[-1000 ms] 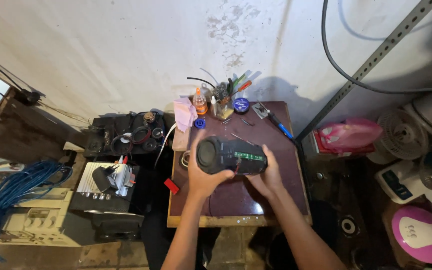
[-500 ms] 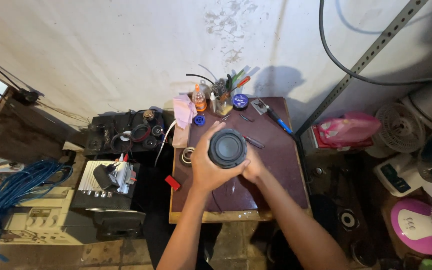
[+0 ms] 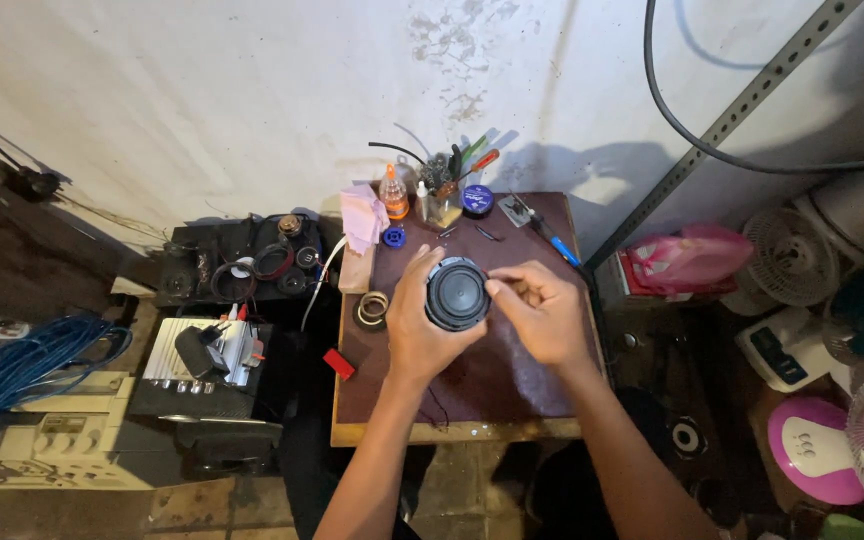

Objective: The person disassembles a cylindrical black device, removes the top cap, and applies a white adhesive from a tube into the interior. The person then reattaches the cap and sets the device down on the workbench.

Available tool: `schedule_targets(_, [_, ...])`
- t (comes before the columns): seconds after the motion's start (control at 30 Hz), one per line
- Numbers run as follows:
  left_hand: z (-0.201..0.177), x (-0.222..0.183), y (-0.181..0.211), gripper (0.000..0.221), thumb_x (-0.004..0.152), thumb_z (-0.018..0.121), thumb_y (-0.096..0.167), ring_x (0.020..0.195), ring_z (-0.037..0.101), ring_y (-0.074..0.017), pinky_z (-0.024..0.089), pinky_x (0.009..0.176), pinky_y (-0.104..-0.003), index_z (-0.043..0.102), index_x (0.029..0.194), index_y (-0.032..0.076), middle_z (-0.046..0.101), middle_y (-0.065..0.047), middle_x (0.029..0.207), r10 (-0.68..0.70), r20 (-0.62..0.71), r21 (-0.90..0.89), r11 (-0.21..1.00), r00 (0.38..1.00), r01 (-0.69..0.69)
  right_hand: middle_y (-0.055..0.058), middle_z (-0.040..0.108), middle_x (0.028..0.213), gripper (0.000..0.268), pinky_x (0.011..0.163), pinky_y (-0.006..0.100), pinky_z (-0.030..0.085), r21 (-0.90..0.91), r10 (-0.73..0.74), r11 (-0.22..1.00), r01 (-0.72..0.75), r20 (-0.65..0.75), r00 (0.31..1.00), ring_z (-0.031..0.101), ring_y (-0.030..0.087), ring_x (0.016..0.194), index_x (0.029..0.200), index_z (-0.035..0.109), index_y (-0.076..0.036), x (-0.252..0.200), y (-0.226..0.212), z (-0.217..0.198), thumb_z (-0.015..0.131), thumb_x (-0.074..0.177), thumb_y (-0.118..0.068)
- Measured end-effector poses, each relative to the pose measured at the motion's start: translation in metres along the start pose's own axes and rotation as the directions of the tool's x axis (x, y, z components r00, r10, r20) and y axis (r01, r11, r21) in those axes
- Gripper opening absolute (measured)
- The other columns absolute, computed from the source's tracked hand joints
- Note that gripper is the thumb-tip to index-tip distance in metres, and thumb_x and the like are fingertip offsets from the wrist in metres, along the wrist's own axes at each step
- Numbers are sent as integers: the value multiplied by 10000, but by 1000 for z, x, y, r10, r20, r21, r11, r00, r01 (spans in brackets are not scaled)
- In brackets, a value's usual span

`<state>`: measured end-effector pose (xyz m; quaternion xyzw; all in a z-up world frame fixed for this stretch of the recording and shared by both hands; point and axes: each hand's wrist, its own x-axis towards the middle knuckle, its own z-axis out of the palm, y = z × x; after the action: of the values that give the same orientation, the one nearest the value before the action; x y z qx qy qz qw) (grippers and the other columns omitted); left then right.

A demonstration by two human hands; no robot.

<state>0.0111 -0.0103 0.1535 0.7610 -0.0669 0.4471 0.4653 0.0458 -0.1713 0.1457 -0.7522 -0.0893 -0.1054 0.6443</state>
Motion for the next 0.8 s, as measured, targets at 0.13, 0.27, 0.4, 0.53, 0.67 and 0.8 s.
schedule_targets(0.13, [7,-1,1,734,521,951,259,1148,707,-296,567,1003,-385,717,1194,80,751,-93,1168,-8,-77,73,997,997,13,72,713,796,219,493,203,515,-11,-115,993,115,-36,993,668,108,567,978,812,-53,-7,-10,9,836,777,31])
schedule_targets(0.27, [6,-3,-2,773,464,934,212,1147,704,-334,566,999,-417,714,1190,64,748,-116,1172,5,-49,47,999,999,-2,56,728,808,201,516,251,520,-191,-214,962,198,-66,975,693,161,624,971,824,-112,-12,-29,13,837,798,-10])
schedule_targets(0.4, [2,-3,-3,865,401,941,154,1170,688,-358,551,1022,-449,692,1223,51,734,-131,1207,1,-4,25,1000,1000,0,83,726,820,170,522,293,524,-243,-275,937,252,-66,959,686,209,604,971,815,-107,-13,-32,15,816,826,-19])
schedule_targets(0.53, [5,-3,-4,863,408,940,145,1170,689,-350,547,1027,-445,686,1227,54,732,-131,1210,-17,-11,32,999,1000,17,71,741,853,172,547,287,542,-263,-268,933,245,-56,962,716,221,692,979,821,-122,-15,-32,14,808,833,-33])
schedule_targets(0.67, [7,-3,-6,810,490,925,179,1149,696,-339,548,1012,-445,674,1251,59,724,-129,1201,-47,3,17,999,999,47,118,729,906,230,547,312,557,-186,-253,951,247,-10,968,723,248,746,1048,804,-68,-15,-31,14,832,824,-24])
schedule_targets(0.8, [5,-4,-16,854,515,915,193,1115,683,-383,542,978,-475,642,1316,81,692,-146,1173,-87,52,-53,995,995,89,197,672,1043,388,599,312,612,-31,-196,980,197,40,980,702,278,787,1180,733,13,-16,-30,15,833,806,33])
